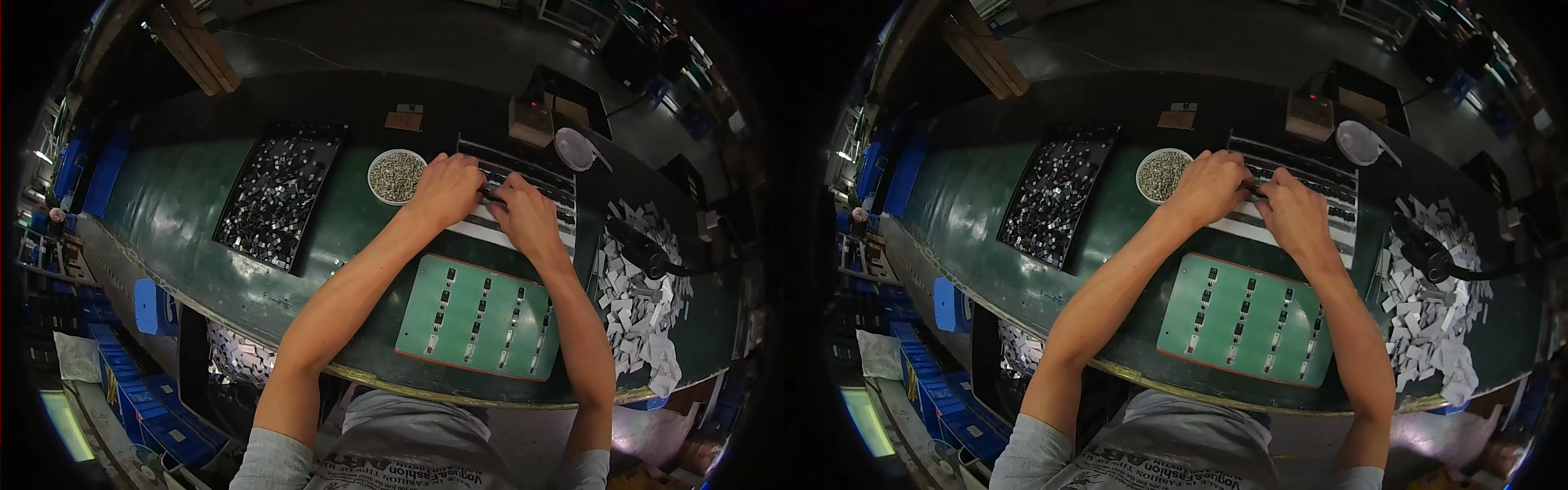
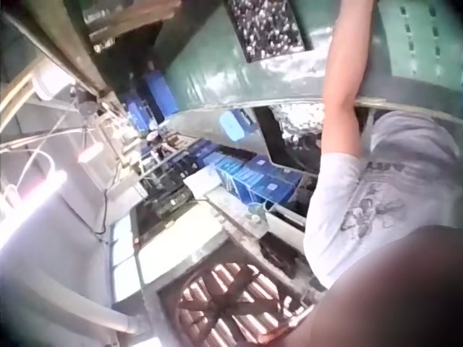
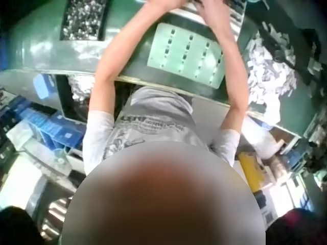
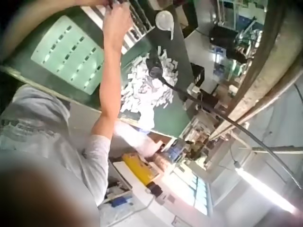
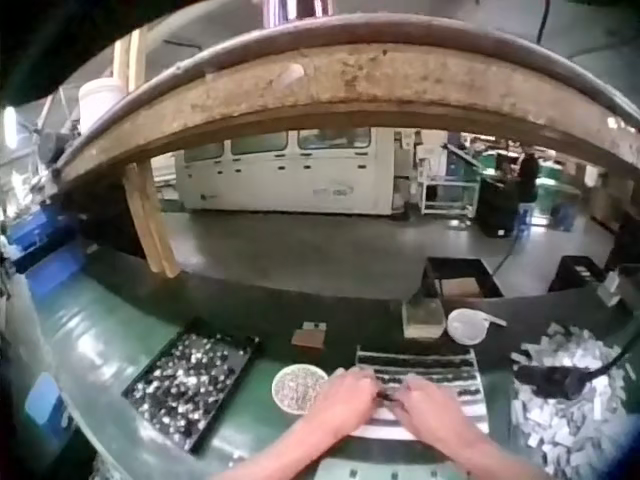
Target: The person places electronic components into a mounting jig, attaches them to a PCB, and secures the components with screws using an electric screwdriver.
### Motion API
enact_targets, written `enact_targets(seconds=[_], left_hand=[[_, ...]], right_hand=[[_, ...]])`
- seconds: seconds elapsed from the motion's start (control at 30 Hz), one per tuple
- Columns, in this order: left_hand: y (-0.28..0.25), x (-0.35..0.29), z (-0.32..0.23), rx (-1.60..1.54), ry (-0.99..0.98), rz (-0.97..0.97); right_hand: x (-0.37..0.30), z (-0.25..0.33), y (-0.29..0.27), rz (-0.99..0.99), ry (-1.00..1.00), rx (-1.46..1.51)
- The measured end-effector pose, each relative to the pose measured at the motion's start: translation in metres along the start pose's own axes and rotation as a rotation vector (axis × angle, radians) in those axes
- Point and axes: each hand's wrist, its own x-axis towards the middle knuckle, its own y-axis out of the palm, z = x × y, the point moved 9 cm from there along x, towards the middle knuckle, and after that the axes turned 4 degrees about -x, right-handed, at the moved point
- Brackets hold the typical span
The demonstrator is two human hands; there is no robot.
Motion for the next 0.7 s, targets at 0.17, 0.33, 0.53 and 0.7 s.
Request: enact_targets(seconds=[0.17,0.33,0.53,0.7], left_hand=[[0.0,0.003,0.002,-0.011,0.024,-0.022],[-0.003,0.002,0.002,-0.042,0.043,-0.022],[-0.003,-0.003,0.0,-0.005,0.118,-0.048],[-0.013,-0.008,-0.005,0.008,0.112,-0.076]], right_hand=[[0.008,-0.004,0.006,0.011,-0.004,-0.026],[0.012,-0.002,0.01,0.026,-0.044,-0.02],[0.011,-0.006,0.012,-0.015,-0.073,0.045],[0.008,-0.028,0.003,-0.045,0.06,0.382]])
